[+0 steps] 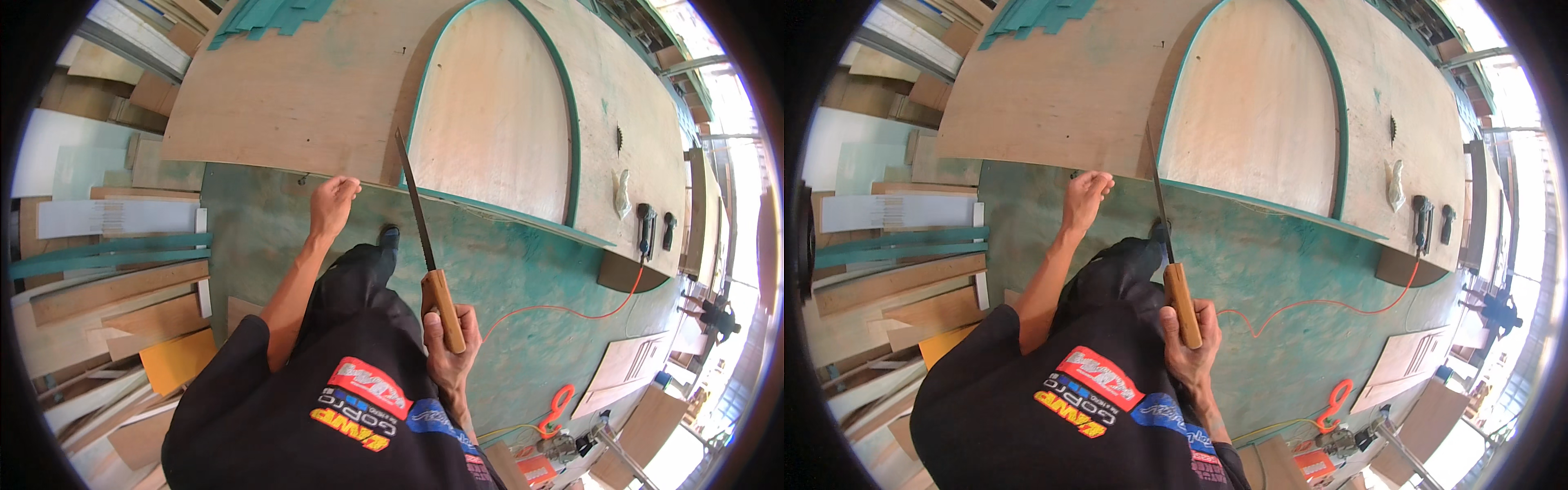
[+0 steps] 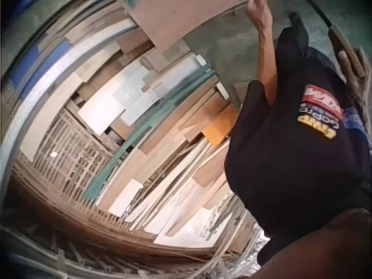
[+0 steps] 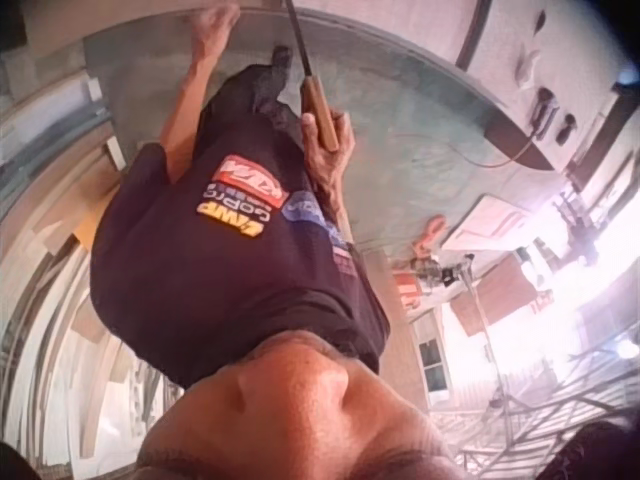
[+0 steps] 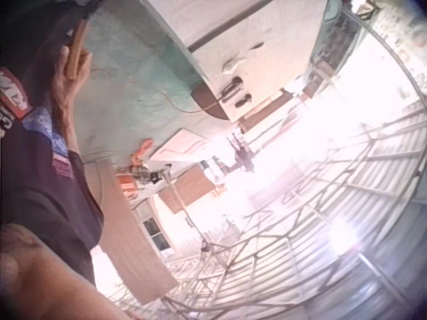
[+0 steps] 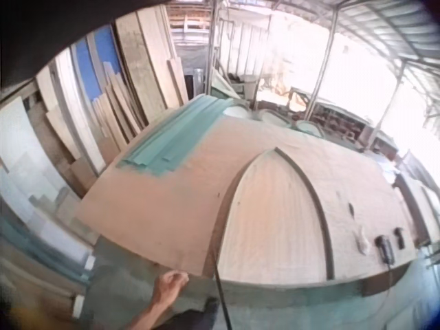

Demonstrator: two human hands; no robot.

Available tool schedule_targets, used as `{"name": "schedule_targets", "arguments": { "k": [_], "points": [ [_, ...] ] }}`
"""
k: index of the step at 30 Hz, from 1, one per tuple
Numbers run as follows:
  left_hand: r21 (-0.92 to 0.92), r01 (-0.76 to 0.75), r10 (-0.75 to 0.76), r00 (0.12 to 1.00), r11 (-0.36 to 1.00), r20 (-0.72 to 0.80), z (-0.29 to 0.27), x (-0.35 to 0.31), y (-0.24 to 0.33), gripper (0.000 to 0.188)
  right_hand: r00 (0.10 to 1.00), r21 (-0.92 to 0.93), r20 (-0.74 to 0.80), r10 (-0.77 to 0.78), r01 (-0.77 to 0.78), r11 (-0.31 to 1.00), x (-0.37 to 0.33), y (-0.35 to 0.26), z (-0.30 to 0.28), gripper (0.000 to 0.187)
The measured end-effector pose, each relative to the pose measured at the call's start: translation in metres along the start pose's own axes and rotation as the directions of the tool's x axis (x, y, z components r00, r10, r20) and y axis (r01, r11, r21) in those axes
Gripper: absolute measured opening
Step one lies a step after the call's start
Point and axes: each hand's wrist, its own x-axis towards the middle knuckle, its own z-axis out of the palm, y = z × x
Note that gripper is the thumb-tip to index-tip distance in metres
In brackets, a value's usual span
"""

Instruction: The person cleans a wood component, secures it to a large wooden board using a nail gun, and then cuts the board along the edge of the component with a hand saw.

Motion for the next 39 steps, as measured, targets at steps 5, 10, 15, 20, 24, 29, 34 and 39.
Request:
{"name": "schedule_targets", "arguments": {
  "k": [5,10,15,20,24,29,34,39],
  "points": [
    [0.169,-0.151,0.11,0.966,0.974,0.233,0.008,0.04,0.026,0.04,0.996,-0.103,-0.089,-0.006,-0.003,0.995,-0.004,0.015,0.04,0.025],
    [0.007,-0.08,0.07,0.906,0.997,0.418,0.033,0.07,0.037,0.049,0.983,0.019,-0.133,0.125,-0.124,0.992,-0.024,0.001,0.042,0.022],
    [-0.089,0.113,-0.053,0.862,0.99,0.504,0.032,0.074,0.03,0.061,0.967,-0.103,-0.2,0.159,-0.182,0.978,-0.027,-0.025,0.072,0.023],
    [-0.133,0.247,-0.101,0.747,0.96,0.657,0.023,0.08,0.028,0.079,0.951,-0.189,-0.243,0.192,-0.241,0.952,-0.031,-0.048,0.09,0.025],
    [-0.174,0.298,-0.096,0.71,0.939,0.697,0.025,0.08,0.026,0.079,0.954,-0.248,-0.251,0.163,-0.226,0.942,-0.031,-0.051,0.098,0.025],
    [-0.177,0.28,-0.058,0.668,0.944,0.742,0.019,0.089,0.028,0.08,0.96,-0.248,-0.244,0.141,-0.202,0.947,-0.032,-0.046,0.103,0.024],
    [-0.184,0.323,-0.098,0.691,0.928,0.716,0.031,0.087,0.021,0.084,0.957,-0.261,-0.268,0.114,-0.186,0.947,-0.023,-0.033,0.109,0.023],
    [-0.309,0.411,-0.058,0.674,0.858,0.736,0.025,0.074,0.026,0.085,0.951,-0.205,-0.273,0.145,-0.205,0.957,-0.034,-0.041,0.097,0.02]
  ]
}}
